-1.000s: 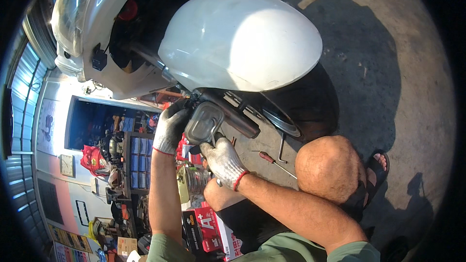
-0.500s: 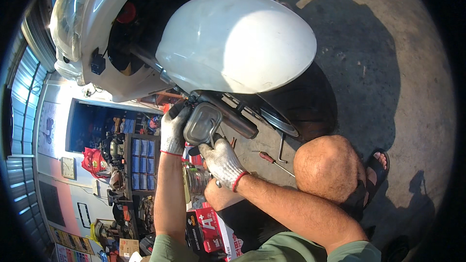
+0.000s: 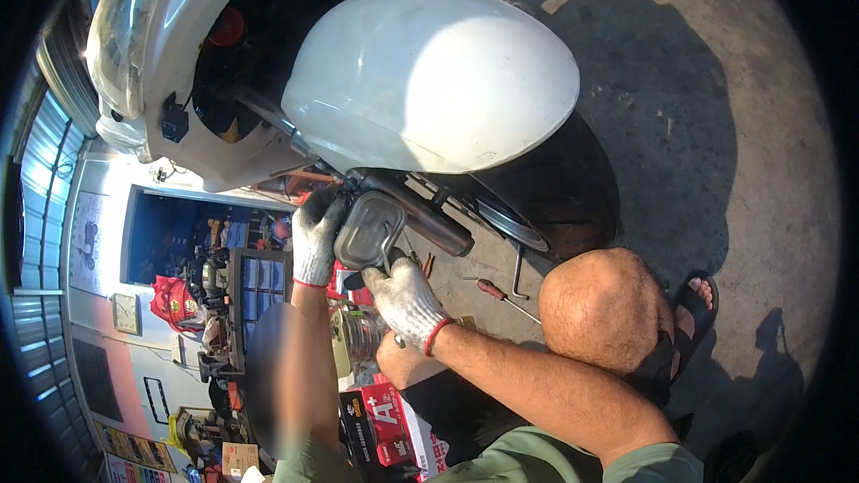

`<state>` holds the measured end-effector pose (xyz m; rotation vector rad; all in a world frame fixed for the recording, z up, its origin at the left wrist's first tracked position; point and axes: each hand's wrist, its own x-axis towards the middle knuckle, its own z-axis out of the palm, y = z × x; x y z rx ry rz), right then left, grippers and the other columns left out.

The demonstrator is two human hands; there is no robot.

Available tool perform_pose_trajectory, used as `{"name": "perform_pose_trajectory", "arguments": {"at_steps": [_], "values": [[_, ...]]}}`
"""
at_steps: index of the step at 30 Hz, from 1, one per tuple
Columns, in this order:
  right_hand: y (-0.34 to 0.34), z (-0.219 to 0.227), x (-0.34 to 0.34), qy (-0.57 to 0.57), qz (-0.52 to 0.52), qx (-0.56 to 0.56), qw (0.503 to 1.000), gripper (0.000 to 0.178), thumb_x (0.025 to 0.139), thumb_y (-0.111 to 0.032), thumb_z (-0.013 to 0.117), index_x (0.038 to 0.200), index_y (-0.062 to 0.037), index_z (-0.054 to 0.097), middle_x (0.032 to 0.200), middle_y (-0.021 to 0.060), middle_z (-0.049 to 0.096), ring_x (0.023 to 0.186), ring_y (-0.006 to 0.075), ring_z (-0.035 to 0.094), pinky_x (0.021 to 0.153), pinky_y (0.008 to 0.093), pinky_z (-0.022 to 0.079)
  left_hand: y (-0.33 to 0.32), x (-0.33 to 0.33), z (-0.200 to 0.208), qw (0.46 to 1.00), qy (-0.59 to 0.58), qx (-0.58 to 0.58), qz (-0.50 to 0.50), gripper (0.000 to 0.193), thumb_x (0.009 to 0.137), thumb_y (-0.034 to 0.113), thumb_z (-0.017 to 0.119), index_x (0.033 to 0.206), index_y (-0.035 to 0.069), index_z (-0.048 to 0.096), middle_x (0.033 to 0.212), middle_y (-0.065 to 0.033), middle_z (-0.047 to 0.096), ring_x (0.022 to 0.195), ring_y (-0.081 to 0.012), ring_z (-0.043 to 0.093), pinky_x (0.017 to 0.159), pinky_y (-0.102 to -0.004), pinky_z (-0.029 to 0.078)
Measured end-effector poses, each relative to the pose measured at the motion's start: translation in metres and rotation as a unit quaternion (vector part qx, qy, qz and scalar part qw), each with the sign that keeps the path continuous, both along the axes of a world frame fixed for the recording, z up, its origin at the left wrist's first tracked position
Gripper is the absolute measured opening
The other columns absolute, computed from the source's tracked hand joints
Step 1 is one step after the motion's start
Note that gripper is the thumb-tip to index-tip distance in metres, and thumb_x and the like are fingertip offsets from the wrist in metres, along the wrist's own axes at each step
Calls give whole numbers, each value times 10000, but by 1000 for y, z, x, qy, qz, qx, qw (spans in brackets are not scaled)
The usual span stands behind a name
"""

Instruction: The person uses a wrench to loosen and remove bolts from the motorcycle's front brake caliper. They detach the caliper from the brake disc and set it aside, then reattach it and tighten the bolts.

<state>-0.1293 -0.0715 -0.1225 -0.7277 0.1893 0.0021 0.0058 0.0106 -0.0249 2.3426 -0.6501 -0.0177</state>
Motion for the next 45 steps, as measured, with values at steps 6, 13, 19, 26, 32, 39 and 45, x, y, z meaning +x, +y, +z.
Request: {"name": "perform_pose_trajectory", "arguments": {"at_steps": [6,13,19,26,32,39,45], "values": [[-1,-1,0,3,51,-35,998,324,949,-245,619,1072,52,657,795,191,691,728,261,644,730,423,498,1,3,0,1000,5,-2,-4,281,947,96,634,1174,-67,665,1032,-122,723,895,-157,669,805,-290,543],[1,1,-1,-14,2,16,1000,237,965,-212,646,895,15,645,629,-12,543,514,67,465,416,289,360,2,2,1,998,49,-34,-3,331,940,99,649,1225,-68,644,1080,-132,718,926,-164,674,835,-292,547],[-2,3,-2,-4,25,42,999,234,972,-203,640,886,15,642,629,-15,543,527,60,468,420,289,354,2,4,4,999,36,-7,1,329,930,91,667,1216,-70,648,1076,-123,721,926,-160,675,836,-286,546],[0,1,-1,2,22,-8,1000,262,977,-208,637,933,49,658,646,-8,568,548,63,482,441,289,374,4,3,1,999,40,-28,3,291,929,85,663,1174,-72,665,1047,-118,725,913,-152,674,823,-284,546],[16,-11,11,-25,56,-13,998,253,977,-197,634,994,49,684,698,14,620,571,77,525,489,279,420,0,4,12,999,42,18,3,269,924,82,662,1153,-59,677,1029,-111,725,897,-143,667,810,-276,538],[10,-9,12,-23,57,-15,998,212,987,-130,593,1054,44,695,770,65,695,631,102,606,535,296,478,-3,4,20,997,46,59,-2,224,919,86,674,1101,-44,686,985,-82,717,872,-129,642,804,-276,523],[29,-26,24,-38,12,-25,999,415,935,-302,634,982,110,656,791,263,680,757,337,688,723,452,508,-5,8,20,997,28,63,-27,226,923,83,683,1102,-55,678,976,-83,713,856,-124,634,781,-277,528]]}}
